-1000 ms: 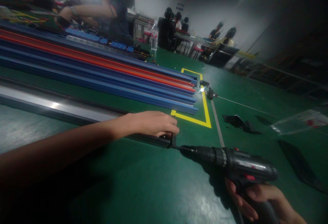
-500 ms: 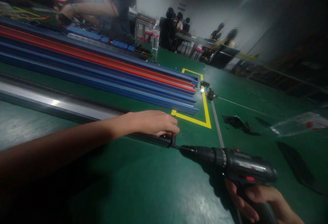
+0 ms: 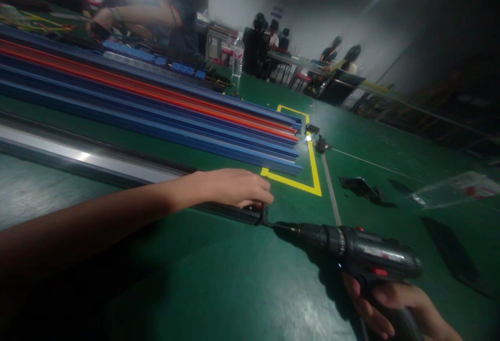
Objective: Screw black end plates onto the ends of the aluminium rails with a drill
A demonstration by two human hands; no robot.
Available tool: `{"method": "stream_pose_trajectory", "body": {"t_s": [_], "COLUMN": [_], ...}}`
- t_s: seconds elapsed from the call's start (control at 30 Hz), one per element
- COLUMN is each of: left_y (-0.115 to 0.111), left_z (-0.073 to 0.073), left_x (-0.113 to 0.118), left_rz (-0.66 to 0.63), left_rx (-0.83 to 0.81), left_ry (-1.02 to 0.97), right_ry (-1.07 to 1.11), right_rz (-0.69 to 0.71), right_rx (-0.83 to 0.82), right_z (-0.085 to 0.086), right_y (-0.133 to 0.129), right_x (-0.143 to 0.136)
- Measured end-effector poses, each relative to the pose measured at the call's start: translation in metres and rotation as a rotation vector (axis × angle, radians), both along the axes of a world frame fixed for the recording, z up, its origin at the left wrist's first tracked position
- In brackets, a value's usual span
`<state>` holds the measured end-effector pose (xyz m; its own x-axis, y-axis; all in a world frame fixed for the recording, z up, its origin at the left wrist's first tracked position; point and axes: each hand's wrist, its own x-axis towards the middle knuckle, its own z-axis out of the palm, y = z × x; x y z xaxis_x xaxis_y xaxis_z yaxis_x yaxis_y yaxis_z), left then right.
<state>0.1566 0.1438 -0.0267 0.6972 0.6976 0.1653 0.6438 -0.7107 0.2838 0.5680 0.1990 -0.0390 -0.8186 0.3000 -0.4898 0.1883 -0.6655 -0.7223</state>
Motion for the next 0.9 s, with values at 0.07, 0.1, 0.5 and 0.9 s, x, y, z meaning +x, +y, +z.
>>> {"method": "stream_pose_trajectory", "body": {"t_s": [0.07, 0.1, 0.5, 0.9], "left_y": [0.0001, 0.0002, -0.0001, 0.0002], "left_z": [-0.0002, -0.0005, -0.0012, -0.0004], "left_x": [0.0, -0.0001, -0.0013, -0.0006], "left_rz": [0.0, 0.001, -0.007, 0.0], "left_rx": [-0.009, -0.012, -0.006, 0.019], "left_ry": [-0.007, -0.01, -0.01, -0.035], "right_ry": [0.0, 0.002, -0.012, -0.006], "right_rz": [-0.005, -0.005, 0.002, -0.015], "right_rx": [0.001, 0.002, -0.037, -0.028], "right_z": [0.0002, 0.0003, 0.0009, 0.0], "right_y": [-0.0004, -0.0005, -0.0004, -0.0012], "right_x": [-0.0003, -0.0005, 0.0007, 0.0009]}}
